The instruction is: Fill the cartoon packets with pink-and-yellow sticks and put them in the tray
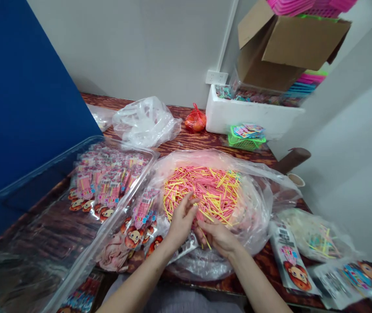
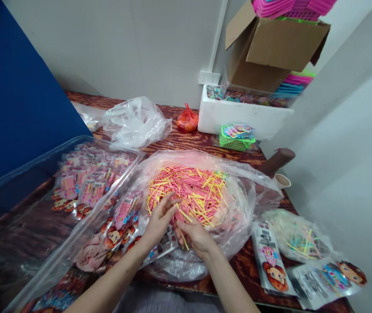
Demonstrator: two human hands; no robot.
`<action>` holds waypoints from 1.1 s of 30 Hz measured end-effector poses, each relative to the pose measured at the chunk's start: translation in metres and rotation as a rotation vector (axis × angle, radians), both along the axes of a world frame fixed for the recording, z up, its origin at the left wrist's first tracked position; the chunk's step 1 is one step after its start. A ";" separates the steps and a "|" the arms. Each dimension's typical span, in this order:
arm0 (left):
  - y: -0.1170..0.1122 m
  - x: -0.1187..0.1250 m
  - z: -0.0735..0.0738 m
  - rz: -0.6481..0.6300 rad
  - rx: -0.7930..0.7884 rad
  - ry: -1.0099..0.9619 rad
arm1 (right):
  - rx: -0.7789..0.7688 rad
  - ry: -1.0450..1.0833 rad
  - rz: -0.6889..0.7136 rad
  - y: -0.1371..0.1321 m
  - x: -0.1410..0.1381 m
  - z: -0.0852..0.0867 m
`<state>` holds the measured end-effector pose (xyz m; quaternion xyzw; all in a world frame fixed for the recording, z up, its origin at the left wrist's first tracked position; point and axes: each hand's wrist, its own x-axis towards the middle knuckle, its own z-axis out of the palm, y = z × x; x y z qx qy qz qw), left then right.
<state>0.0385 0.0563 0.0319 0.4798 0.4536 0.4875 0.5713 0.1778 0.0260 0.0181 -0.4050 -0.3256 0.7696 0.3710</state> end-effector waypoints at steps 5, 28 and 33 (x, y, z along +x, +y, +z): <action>0.018 0.008 0.003 0.055 -0.107 -0.182 | -0.041 0.017 -0.047 -0.007 -0.001 0.001; 0.003 0.000 0.007 -0.327 -0.348 -0.118 | -0.165 0.261 0.003 -0.019 -0.002 0.007; -0.007 -0.009 0.012 -0.228 -0.159 -0.045 | 0.108 -0.056 -0.088 -0.025 -0.004 0.003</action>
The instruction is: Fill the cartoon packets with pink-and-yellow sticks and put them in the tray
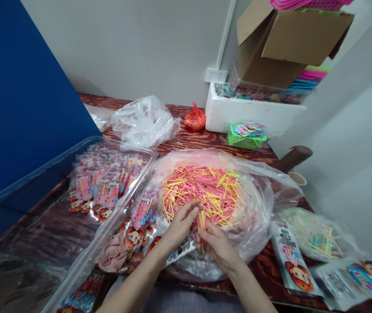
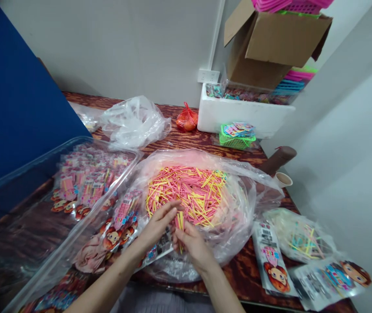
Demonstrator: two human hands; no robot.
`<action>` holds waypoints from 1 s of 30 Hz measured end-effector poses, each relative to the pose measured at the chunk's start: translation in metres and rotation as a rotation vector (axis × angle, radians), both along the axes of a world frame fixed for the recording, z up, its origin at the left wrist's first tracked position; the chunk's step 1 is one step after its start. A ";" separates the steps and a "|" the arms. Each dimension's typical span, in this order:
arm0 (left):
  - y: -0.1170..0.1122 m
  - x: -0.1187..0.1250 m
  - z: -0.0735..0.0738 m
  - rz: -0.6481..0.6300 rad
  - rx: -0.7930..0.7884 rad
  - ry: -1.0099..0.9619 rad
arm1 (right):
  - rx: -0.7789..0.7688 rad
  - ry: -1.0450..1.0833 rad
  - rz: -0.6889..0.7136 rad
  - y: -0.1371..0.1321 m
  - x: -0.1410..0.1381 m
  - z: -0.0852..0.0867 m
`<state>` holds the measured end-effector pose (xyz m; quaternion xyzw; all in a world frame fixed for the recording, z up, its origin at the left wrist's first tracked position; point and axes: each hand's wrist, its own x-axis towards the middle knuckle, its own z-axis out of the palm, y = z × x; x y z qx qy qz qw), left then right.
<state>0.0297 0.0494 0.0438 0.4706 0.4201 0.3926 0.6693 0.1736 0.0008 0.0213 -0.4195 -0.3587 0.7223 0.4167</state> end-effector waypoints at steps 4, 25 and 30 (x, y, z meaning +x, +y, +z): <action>-0.020 -0.011 0.007 0.078 0.235 0.198 | 0.291 -0.430 -0.120 -0.012 0.002 -0.013; -0.068 -0.067 -0.051 0.119 0.791 1.279 | 0.430 -0.550 -0.178 -0.032 0.004 -0.033; -0.067 -0.066 -0.056 0.164 0.802 1.221 | 0.442 -0.563 -0.189 -0.034 0.004 -0.034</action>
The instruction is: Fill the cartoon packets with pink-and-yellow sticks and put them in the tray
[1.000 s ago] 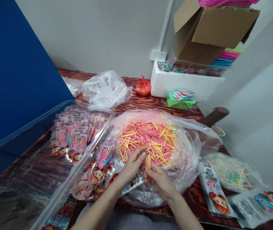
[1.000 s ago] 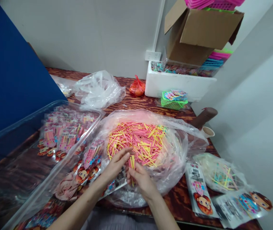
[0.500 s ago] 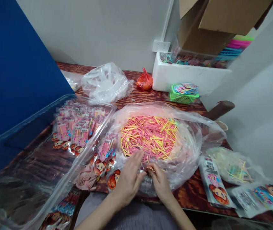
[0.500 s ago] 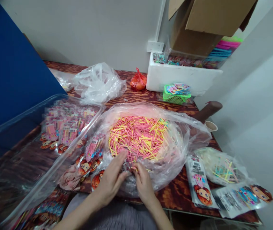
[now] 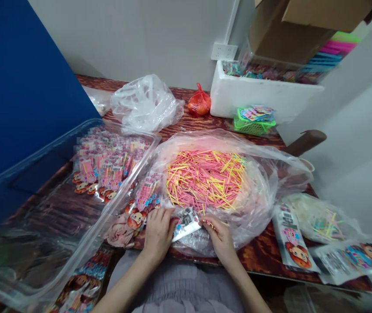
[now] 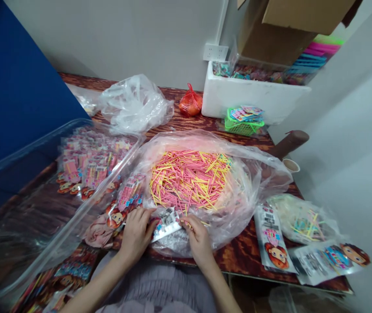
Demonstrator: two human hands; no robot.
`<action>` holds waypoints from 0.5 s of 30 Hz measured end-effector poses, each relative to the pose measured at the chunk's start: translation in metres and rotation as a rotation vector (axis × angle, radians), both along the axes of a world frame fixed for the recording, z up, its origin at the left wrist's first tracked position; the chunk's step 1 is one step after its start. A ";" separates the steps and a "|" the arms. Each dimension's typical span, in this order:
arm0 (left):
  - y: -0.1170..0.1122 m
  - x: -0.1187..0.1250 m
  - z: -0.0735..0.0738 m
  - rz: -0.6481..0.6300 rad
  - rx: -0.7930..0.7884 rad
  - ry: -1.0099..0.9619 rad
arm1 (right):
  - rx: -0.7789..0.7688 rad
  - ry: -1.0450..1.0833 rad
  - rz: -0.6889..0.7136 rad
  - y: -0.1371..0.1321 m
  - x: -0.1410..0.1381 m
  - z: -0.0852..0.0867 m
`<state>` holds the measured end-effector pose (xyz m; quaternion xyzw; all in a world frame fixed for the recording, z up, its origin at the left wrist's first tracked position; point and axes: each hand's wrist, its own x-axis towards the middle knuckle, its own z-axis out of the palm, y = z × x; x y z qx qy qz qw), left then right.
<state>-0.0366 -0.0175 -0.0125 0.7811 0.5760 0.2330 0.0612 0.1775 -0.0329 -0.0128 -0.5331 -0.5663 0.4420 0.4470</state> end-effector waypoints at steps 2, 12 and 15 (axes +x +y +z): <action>0.000 -0.002 -0.002 -0.002 0.008 -0.029 | -0.005 0.010 -0.007 -0.001 0.000 -0.001; 0.001 -0.014 -0.005 -0.092 0.071 -0.197 | 0.007 0.010 0.004 -0.002 0.000 0.000; 0.002 -0.017 0.001 -0.070 0.018 -0.236 | 0.009 0.021 0.005 -0.001 0.000 -0.001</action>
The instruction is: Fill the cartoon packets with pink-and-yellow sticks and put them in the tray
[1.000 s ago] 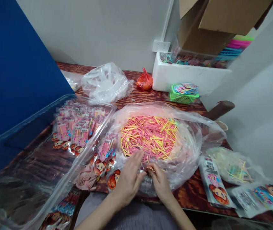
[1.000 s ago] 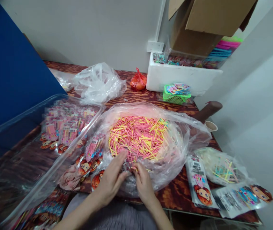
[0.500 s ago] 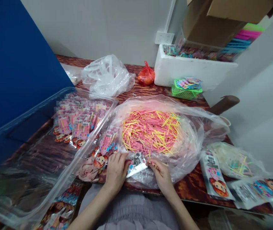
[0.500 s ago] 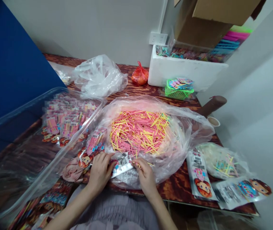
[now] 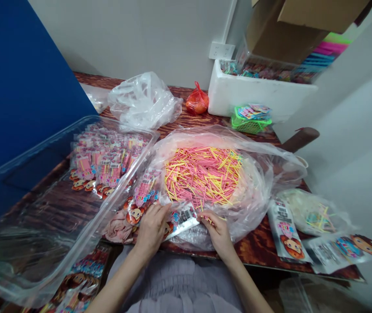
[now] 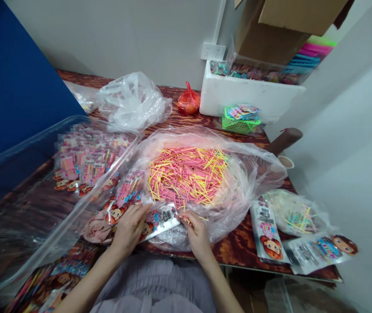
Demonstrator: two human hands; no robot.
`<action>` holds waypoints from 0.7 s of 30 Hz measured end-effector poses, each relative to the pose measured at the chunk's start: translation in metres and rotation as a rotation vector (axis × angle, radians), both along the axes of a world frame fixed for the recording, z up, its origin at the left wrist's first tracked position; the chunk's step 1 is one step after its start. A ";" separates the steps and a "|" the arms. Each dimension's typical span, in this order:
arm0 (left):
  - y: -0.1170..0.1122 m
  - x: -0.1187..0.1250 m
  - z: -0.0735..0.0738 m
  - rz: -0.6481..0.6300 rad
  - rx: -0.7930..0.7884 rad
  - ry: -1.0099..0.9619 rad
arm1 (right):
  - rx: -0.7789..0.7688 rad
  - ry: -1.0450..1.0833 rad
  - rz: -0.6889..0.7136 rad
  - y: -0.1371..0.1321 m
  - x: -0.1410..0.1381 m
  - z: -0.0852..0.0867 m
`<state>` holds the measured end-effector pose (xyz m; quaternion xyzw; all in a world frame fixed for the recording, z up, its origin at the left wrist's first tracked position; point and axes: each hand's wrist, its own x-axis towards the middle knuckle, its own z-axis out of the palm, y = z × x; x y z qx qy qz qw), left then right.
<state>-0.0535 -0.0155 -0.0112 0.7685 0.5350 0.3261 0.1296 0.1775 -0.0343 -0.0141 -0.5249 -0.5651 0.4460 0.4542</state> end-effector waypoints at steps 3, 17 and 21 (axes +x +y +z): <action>0.000 0.001 0.017 0.028 -0.072 -0.133 | -0.002 0.007 -0.007 0.000 0.000 -0.001; 0.008 0.010 0.050 0.253 -0.524 -0.906 | -0.013 -0.021 -0.012 0.000 -0.001 -0.004; 0.002 0.013 0.040 0.157 -0.582 -0.839 | -0.007 -0.044 0.000 0.000 -0.002 -0.002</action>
